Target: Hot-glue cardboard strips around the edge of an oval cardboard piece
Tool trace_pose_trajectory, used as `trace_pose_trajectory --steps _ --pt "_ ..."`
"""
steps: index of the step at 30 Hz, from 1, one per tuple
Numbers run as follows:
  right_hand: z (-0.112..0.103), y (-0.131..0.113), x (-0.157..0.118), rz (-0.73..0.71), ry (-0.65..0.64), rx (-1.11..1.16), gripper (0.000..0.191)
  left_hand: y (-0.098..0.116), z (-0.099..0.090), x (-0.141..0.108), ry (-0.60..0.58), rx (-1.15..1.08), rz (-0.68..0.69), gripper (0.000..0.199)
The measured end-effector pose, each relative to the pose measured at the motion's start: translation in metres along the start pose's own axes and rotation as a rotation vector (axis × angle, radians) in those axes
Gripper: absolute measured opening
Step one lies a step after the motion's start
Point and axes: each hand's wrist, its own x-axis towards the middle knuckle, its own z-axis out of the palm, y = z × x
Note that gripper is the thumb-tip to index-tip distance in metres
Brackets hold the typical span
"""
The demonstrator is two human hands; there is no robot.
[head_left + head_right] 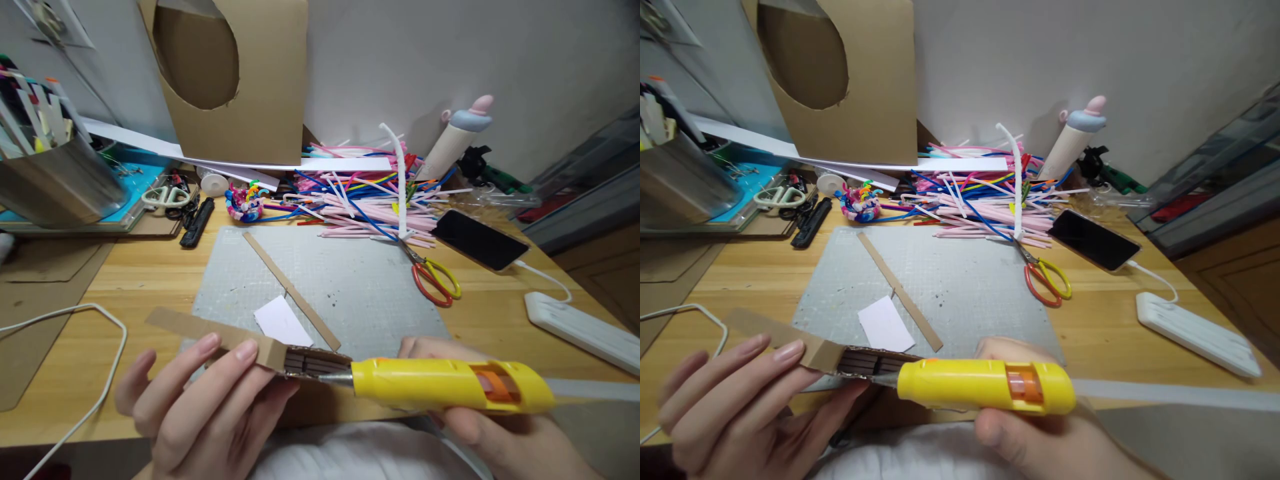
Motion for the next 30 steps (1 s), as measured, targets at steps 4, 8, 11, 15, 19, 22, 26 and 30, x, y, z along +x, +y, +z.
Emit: trace_pose_trajectory --steps 4,8,11,15,19,22,26,30 --pt "0.000 0.000 0.001 -0.019 0.019 -0.005 0.052 -0.002 -0.001 -0.002 -0.016 0.040 -0.011 0.022" --pt "-0.001 0.000 -0.001 -0.028 0.031 -0.032 0.051 -0.009 -0.001 -0.007 -0.019 0.080 0.030 0.014" --pt "-0.001 -0.003 -0.001 -0.043 0.057 -0.043 0.051 -0.011 -0.001 -0.012 -0.029 0.092 -0.035 0.013" --pt "-0.001 -0.005 0.000 -0.062 0.083 -0.054 0.051 -0.012 -0.002 -0.014 -0.029 0.095 -0.058 0.013" --pt "-0.001 -0.002 0.000 -0.060 0.082 -0.057 0.051 -0.011 -0.002 -0.009 -0.008 0.073 0.016 0.017" --pt "-0.002 0.003 -0.001 -0.044 0.065 -0.053 0.052 -0.012 -0.001 -0.007 0.017 0.077 -0.033 0.014" --pt "-0.003 0.009 -0.004 -0.004 0.027 -0.016 0.049 -0.017 0.000 -0.009 0.047 0.051 0.014 0.023" --pt "-0.003 0.008 -0.004 0.009 0.043 -0.003 0.049 -0.022 -0.002 -0.012 0.044 0.030 -0.017 0.025"
